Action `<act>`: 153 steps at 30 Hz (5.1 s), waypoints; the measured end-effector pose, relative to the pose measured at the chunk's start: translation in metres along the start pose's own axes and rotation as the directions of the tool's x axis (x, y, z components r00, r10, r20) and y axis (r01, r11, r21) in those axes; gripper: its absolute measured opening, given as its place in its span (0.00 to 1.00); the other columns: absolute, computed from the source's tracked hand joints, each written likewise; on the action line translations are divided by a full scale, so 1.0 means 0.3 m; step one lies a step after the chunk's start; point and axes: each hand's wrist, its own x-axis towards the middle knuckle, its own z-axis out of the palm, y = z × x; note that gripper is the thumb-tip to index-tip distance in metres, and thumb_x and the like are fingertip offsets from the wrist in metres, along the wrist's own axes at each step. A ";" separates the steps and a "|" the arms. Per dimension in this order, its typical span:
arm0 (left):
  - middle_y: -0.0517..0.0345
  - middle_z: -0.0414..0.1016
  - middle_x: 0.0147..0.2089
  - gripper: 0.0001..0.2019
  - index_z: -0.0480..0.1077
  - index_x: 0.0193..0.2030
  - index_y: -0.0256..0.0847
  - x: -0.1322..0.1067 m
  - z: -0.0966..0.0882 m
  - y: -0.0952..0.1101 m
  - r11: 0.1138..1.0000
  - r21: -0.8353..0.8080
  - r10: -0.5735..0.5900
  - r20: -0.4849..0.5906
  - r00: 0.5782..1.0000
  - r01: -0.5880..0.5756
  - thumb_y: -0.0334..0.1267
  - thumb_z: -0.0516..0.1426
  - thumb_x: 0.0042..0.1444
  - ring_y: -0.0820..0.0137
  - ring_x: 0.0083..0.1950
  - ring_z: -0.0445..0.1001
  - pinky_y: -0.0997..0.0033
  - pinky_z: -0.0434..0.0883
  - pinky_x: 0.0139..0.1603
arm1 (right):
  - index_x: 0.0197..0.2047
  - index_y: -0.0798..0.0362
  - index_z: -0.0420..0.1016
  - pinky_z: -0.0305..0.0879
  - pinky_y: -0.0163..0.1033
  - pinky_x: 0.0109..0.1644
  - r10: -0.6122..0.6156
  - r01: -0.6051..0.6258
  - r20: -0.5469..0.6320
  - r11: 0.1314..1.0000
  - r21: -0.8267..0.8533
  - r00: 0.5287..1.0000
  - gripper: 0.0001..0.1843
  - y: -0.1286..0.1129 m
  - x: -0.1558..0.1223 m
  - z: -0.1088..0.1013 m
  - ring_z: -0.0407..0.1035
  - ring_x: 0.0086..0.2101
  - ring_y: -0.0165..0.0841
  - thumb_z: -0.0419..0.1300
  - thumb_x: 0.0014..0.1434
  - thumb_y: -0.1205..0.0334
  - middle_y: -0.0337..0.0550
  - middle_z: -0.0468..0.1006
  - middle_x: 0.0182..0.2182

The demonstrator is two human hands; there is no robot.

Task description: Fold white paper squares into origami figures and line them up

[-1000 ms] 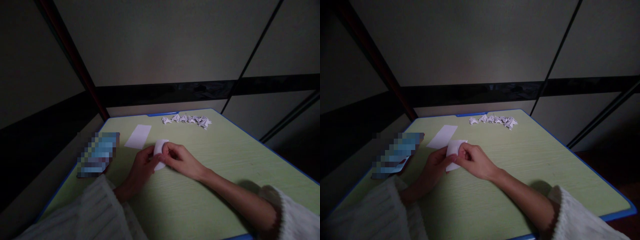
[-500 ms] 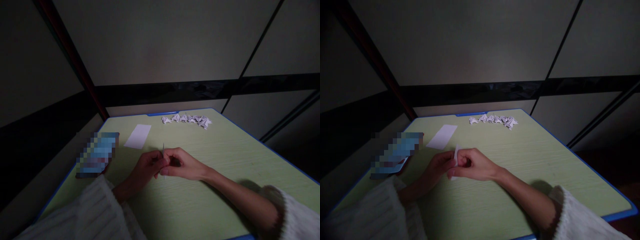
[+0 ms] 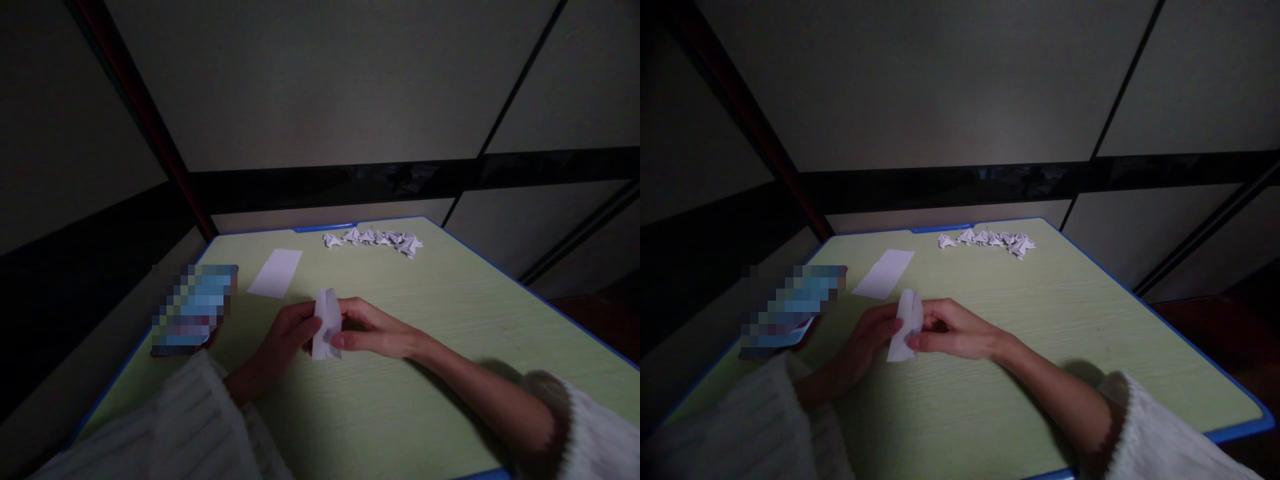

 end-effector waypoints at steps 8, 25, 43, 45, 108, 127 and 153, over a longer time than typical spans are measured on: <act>0.64 0.63 0.21 0.08 0.65 0.26 0.35 0.011 0.016 0.000 0.995 0.103 0.013 -0.137 0.991 0.001 0.38 0.54 0.42 0.76 0.21 0.60 0.79 0.58 0.19 | 0.24 0.58 0.64 0.49 0.30 0.24 -0.026 -0.003 -0.192 0.988 -0.153 0.981 0.09 0.029 0.020 -0.008 0.54 0.22 0.24 0.52 0.49 0.61 0.36 0.61 0.20; 0.67 0.61 0.15 0.09 0.62 0.18 0.37 0.058 -0.051 0.033 0.939 0.342 0.140 -0.486 0.863 0.040 0.37 0.53 0.45 0.78 0.17 0.58 0.79 0.57 0.17 | 0.16 0.57 0.61 0.41 0.32 0.20 -0.058 -0.142 -0.630 0.955 -0.262 0.775 0.16 0.072 0.036 -0.138 0.48 0.17 0.22 0.54 0.45 0.53 0.33 0.56 0.14; 0.58 0.74 0.38 0.08 0.71 0.22 0.40 0.047 -0.046 0.016 0.820 0.452 0.547 -0.442 0.711 -0.350 0.25 0.54 0.38 0.69 0.41 0.70 0.74 0.68 0.35 | 0.32 0.53 0.63 0.61 0.34 0.29 0.160 0.247 -0.778 0.893 0.376 0.608 0.12 0.036 0.051 -0.094 0.64 0.26 0.26 0.50 0.42 0.74 0.38 0.71 0.28; 0.60 0.74 0.32 0.05 0.71 0.23 0.39 0.051 -0.048 0.013 0.872 0.382 0.475 -0.511 0.716 -0.306 0.28 0.55 0.38 0.71 0.36 0.71 0.75 0.68 0.32 | 0.33 0.53 0.64 0.60 0.33 0.31 0.104 0.241 -0.834 0.931 0.273 0.542 0.15 0.038 0.046 -0.102 0.65 0.29 0.27 0.50 0.40 0.76 0.40 0.71 0.33; 0.65 0.65 0.16 0.06 0.67 0.17 0.36 0.042 -0.004 0.026 0.985 0.171 0.035 -0.292 0.956 0.017 0.35 0.57 0.39 0.78 0.19 0.60 0.80 0.57 0.19 | 0.19 0.59 0.69 0.48 0.29 0.22 0.011 -0.012 -0.386 1.000 0.001 0.923 0.11 0.057 0.041 -0.037 0.54 0.18 0.21 0.62 0.39 0.58 0.33 0.64 0.14; 0.56 0.74 0.25 0.15 0.73 0.31 0.34 0.031 -0.004 0.012 1.000 -0.029 -0.012 -0.189 0.982 0.006 0.44 0.54 0.43 0.72 0.25 0.67 0.76 0.63 0.23 | 0.18 0.59 0.67 0.46 0.30 0.20 0.127 -0.081 -0.580 0.991 0.104 0.805 0.08 0.042 0.055 -0.029 0.55 0.16 0.21 0.62 0.36 0.63 0.34 0.65 0.14; 0.59 0.75 0.24 0.13 0.74 0.33 0.35 0.040 -0.002 0.018 0.985 -0.102 -0.160 -0.258 0.953 0.138 0.34 0.59 0.36 0.77 0.21 0.63 0.80 0.57 0.20 | 0.32 0.55 0.71 0.57 0.31 0.27 -0.223 0.112 -0.519 0.965 -0.236 0.825 0.09 0.043 0.045 -0.029 0.62 0.26 0.26 0.56 0.44 0.72 0.38 0.69 0.25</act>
